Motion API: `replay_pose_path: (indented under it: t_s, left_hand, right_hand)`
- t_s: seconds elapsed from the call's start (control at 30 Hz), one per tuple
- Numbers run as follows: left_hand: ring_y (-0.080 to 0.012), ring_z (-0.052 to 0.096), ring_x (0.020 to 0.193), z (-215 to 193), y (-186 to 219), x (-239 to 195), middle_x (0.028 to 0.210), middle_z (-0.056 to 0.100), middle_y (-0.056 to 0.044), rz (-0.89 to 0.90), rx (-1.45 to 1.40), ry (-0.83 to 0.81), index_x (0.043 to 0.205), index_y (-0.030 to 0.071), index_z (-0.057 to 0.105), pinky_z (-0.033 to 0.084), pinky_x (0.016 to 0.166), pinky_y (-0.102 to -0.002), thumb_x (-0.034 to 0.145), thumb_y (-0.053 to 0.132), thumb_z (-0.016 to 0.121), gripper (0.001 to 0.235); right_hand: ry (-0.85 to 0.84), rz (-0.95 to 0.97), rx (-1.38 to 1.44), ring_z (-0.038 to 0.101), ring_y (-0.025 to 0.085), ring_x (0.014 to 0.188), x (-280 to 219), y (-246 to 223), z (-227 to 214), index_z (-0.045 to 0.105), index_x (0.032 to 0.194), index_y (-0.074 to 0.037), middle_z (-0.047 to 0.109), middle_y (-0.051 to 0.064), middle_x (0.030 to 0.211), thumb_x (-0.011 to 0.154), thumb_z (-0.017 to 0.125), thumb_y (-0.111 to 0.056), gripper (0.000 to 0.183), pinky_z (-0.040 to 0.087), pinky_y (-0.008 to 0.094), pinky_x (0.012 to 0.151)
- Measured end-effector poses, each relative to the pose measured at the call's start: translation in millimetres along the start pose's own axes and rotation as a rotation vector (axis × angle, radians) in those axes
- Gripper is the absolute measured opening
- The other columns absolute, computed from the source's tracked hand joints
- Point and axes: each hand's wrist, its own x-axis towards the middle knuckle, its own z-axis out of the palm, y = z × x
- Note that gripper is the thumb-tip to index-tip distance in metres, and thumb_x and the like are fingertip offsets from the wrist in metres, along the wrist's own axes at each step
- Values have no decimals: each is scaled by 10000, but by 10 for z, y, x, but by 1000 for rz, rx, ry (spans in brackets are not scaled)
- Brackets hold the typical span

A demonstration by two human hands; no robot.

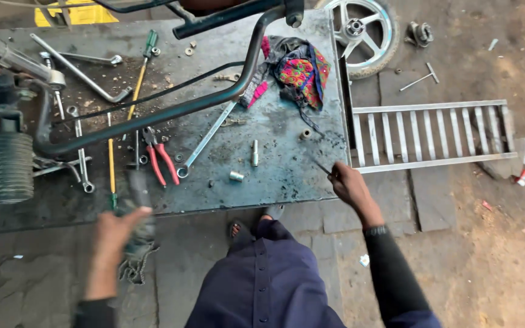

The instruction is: The person stands at a metal workbench in a motorcycle repair area and files a black metal component with a flat file, holding the part against the bench and drawing the file across it repeatedly, repositioning the part between strokes.

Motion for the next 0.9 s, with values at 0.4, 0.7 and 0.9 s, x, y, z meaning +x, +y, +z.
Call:
replay_pose_path:
  t_s: [0.4,0.7,0.9]
  left_hand:
    - [-424,719,955,2321,2572,-1503,966,757,-243,275,-254,-274,960,19,790,563,830,-509,724,534,808,566]
    - [-448,693,991,2751,2794,-1648,1031,744,-257,448,-413,-32,1099,-9,713,537,834,-498,849,620,715,677]
    - [-451,707,941,2101,2216,-1495,920,744,-244,334,-15,-73,997,51,788,530,828,-507,970,533,607,516]
  right_hand:
    - [295,596,1133,567,137,603,-2017,-767,35,539,1190,-24,612,76,848,854,475,54,351,457,282,505]
    - [324,726,1140,508,80,599,-2078,-204,-104,582,1325,-16,620,35,829,1023,517,-78,315,415,250,534]
    - [55,536,997,631,104,672,-1932,166,-116,591,1217,24,743,68,891,1026,513,-53,220,521,270,612]
